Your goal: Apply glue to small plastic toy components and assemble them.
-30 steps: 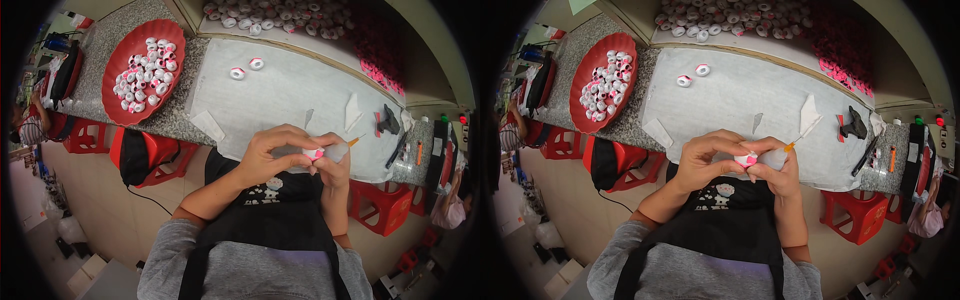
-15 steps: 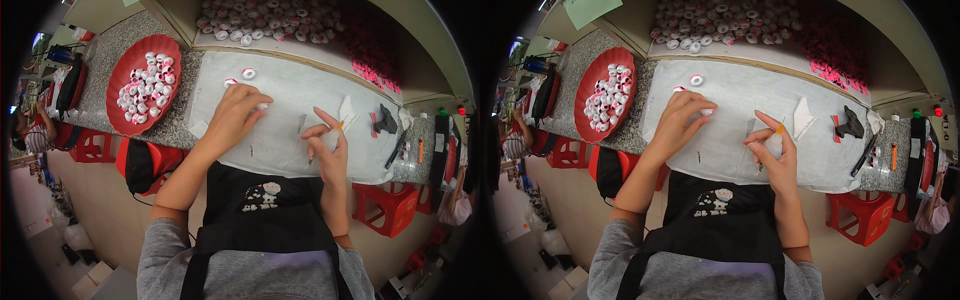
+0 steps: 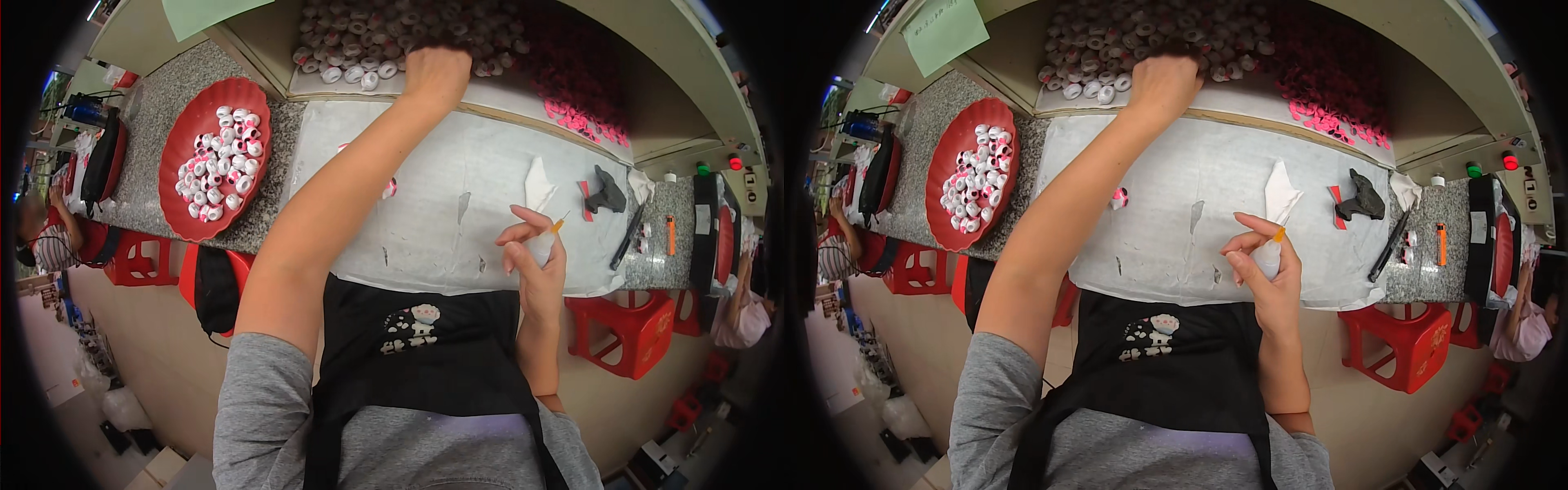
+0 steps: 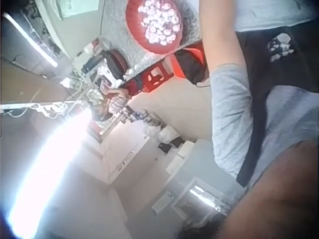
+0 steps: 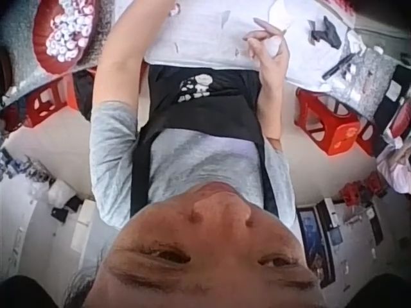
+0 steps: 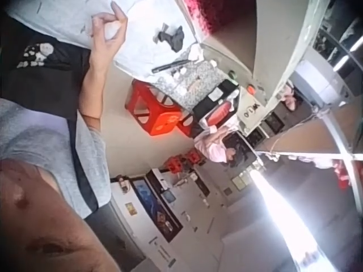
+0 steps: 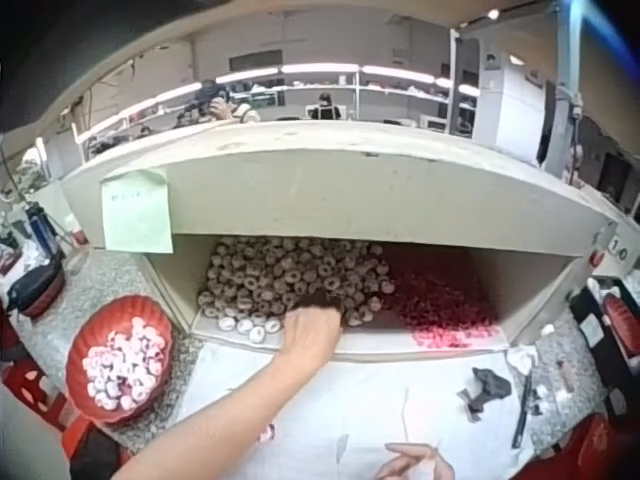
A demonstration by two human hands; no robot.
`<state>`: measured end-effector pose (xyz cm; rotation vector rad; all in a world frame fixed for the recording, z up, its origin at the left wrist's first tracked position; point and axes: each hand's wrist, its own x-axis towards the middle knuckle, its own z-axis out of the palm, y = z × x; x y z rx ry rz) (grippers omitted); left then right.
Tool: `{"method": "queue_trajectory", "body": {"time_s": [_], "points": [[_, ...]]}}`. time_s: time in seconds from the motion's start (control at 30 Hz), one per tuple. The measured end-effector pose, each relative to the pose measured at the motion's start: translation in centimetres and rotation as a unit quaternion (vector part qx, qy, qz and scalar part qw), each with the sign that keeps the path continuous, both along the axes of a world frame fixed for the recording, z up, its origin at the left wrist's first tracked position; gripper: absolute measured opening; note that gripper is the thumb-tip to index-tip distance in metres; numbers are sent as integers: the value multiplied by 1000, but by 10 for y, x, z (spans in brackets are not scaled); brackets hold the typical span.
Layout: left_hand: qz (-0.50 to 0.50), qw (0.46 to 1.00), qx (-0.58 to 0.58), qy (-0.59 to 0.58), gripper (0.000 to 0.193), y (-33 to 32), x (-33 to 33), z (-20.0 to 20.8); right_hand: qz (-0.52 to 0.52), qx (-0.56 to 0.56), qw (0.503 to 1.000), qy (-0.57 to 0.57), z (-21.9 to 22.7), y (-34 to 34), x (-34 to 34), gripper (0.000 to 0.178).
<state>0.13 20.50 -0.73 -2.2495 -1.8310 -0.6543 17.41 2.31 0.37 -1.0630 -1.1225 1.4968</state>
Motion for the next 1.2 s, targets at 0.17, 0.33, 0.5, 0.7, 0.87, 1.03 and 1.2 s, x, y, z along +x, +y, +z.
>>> {"method": "queue_trajectory", "body": {"time_s": [0.17, 0.33, 0.5, 0.7, 0.87, 1.03, 1.2], "points": [[-42, 999, 3, -17, 10, -4, 6, -5, -4, 7, 1000, 8, 1, 2, -4, 35], [-53, 992, -8, -111, 14, -16, -3, -1, -1, 53, 999, 6, 4, -3, -9, 41], [-167, 840, -193, -479, 23, -78, -23, 35, 58, 78, 992, 79, 5, -6, -1, 40], [-182, 594, -271, -736, 25, -157, -26, 28, 64, 96, 993, 7, 30, -6, -7, 32], [-144, 483, -249, -827, 28, -185, -15, 14, -70, 103, 991, 40, 31, -11, -8, 32], [-181, 467, -241, -831, 24, -196, -9, 1, -143, 169, 970, 104, 32, -10, -16, 33], [-198, 467, -211, -836, 29, -202, -6, -3, -176, 308, 935, 3, 30, -15, -20, 38]]}}
